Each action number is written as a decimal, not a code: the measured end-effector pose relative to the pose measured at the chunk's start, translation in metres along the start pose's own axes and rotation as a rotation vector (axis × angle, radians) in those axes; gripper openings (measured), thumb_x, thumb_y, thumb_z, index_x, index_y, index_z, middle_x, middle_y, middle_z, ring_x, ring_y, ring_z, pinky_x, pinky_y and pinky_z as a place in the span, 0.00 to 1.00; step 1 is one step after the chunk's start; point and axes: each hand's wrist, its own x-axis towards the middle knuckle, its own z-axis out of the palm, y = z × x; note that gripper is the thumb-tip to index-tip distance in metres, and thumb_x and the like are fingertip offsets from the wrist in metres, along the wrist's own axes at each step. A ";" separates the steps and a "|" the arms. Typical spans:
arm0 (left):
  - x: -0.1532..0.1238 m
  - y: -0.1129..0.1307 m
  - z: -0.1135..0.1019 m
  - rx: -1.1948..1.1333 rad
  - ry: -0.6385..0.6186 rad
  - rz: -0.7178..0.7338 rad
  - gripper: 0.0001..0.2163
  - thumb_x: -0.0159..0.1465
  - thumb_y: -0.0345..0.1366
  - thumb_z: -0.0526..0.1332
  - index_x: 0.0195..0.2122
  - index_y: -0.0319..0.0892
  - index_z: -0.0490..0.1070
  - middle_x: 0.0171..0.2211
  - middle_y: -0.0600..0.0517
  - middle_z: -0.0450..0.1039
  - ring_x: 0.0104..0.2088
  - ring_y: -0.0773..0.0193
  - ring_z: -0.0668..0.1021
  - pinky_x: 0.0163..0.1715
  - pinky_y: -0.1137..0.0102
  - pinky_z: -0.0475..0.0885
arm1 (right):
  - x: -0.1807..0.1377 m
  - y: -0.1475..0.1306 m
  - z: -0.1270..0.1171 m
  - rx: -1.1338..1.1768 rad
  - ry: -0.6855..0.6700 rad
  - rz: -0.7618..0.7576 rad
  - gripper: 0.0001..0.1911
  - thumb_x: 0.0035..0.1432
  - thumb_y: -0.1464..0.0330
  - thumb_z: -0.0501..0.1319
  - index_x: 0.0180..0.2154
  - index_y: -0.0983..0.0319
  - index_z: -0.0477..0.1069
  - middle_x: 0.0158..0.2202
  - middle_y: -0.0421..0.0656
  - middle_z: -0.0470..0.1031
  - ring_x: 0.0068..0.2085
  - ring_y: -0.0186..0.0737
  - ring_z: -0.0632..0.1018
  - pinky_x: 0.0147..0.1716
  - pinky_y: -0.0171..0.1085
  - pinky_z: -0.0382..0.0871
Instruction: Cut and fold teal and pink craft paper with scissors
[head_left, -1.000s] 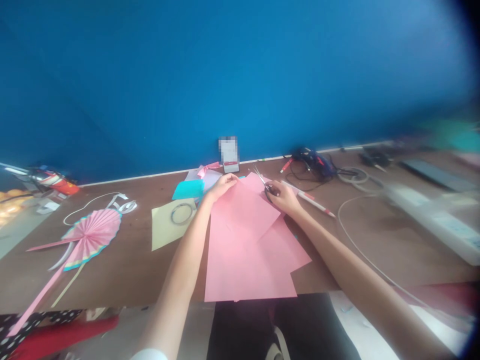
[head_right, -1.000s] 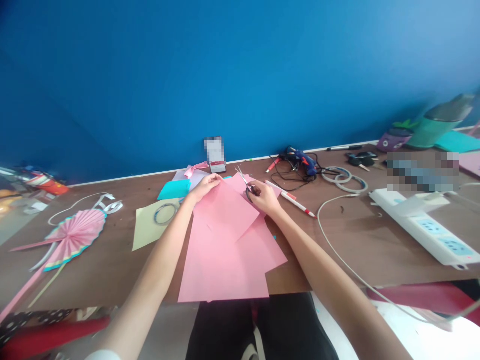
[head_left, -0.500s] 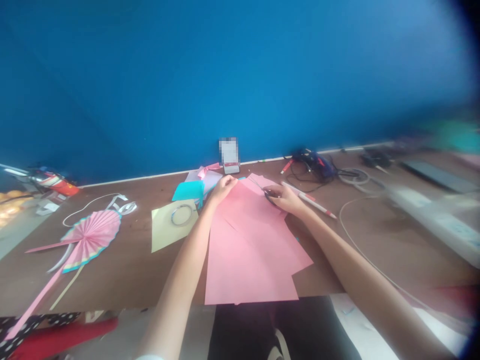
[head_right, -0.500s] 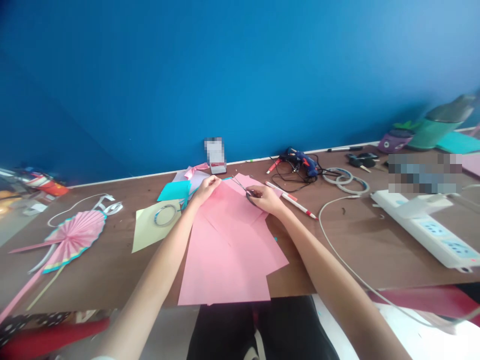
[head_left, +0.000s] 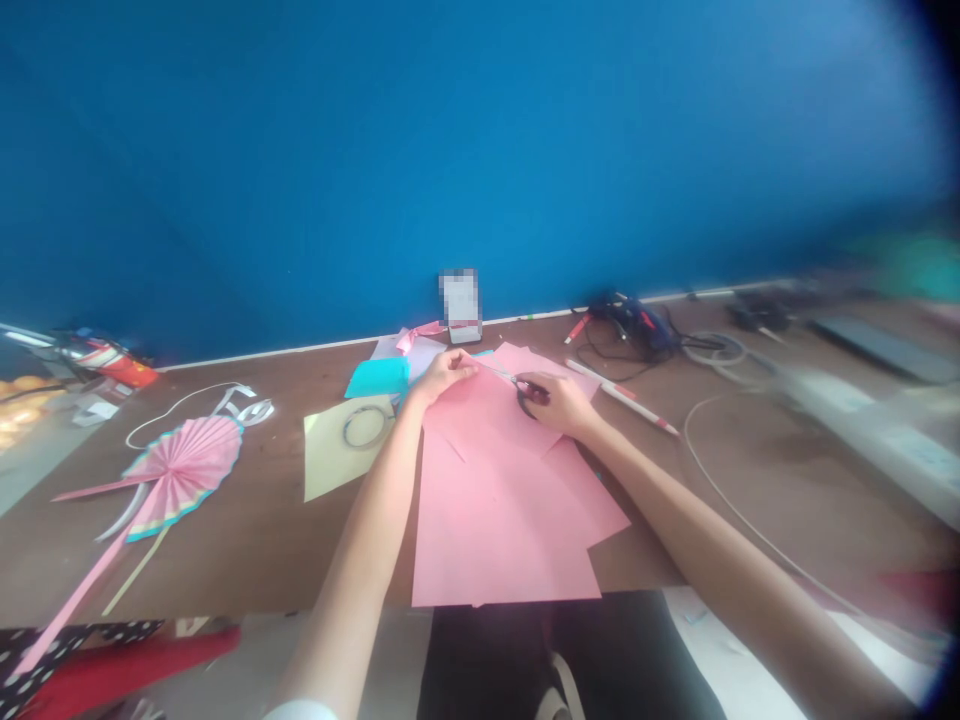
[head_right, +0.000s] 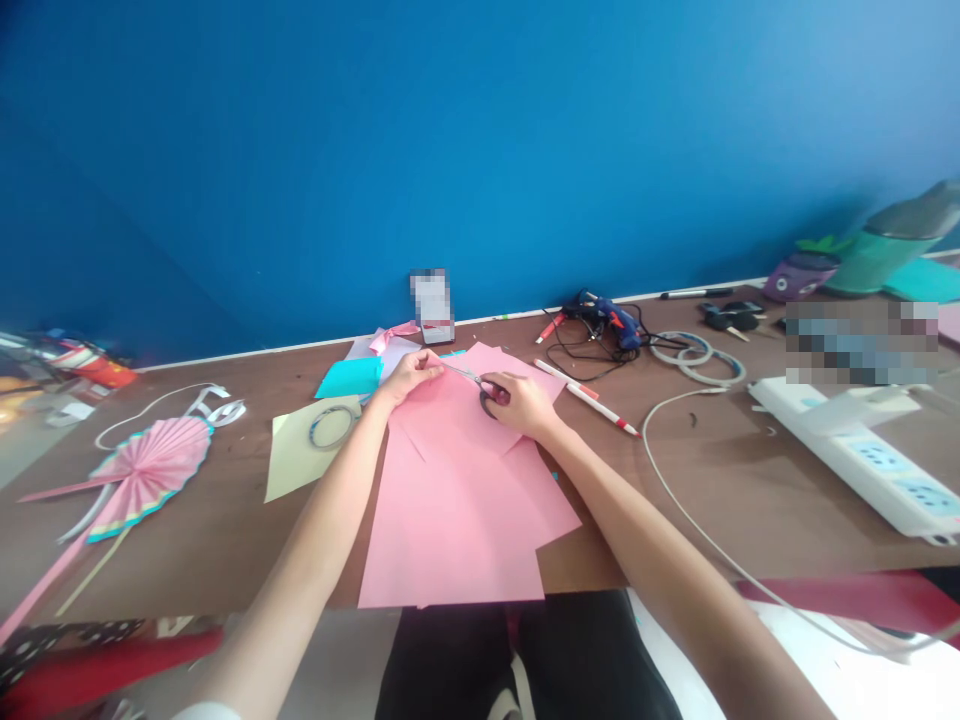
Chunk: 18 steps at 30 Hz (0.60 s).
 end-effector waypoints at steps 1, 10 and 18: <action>0.000 0.000 0.000 0.001 0.000 -0.003 0.17 0.50 0.46 0.67 0.31 0.39 0.68 0.29 0.54 0.71 0.30 0.68 0.72 0.31 0.73 0.65 | 0.000 -0.001 0.001 -0.015 0.002 -0.002 0.16 0.51 0.68 0.59 0.44 0.59 0.74 0.33 0.44 0.77 0.31 0.40 0.74 0.32 0.35 0.65; 0.006 -0.009 -0.004 -0.087 -0.007 0.024 0.16 0.46 0.42 0.70 0.30 0.39 0.68 0.29 0.55 0.71 0.32 0.68 0.72 0.35 0.73 0.66 | -0.001 -0.008 0.008 -0.005 -0.002 -0.044 0.15 0.51 0.69 0.59 0.42 0.60 0.75 0.34 0.44 0.78 0.31 0.39 0.74 0.32 0.34 0.64; 0.009 -0.014 -0.006 -0.140 -0.034 0.042 0.15 0.45 0.39 0.71 0.29 0.38 0.70 0.30 0.53 0.74 0.34 0.66 0.74 0.37 0.71 0.67 | -0.001 -0.010 0.010 -0.003 -0.006 -0.099 0.14 0.52 0.70 0.58 0.41 0.59 0.74 0.35 0.44 0.78 0.33 0.39 0.75 0.32 0.33 0.64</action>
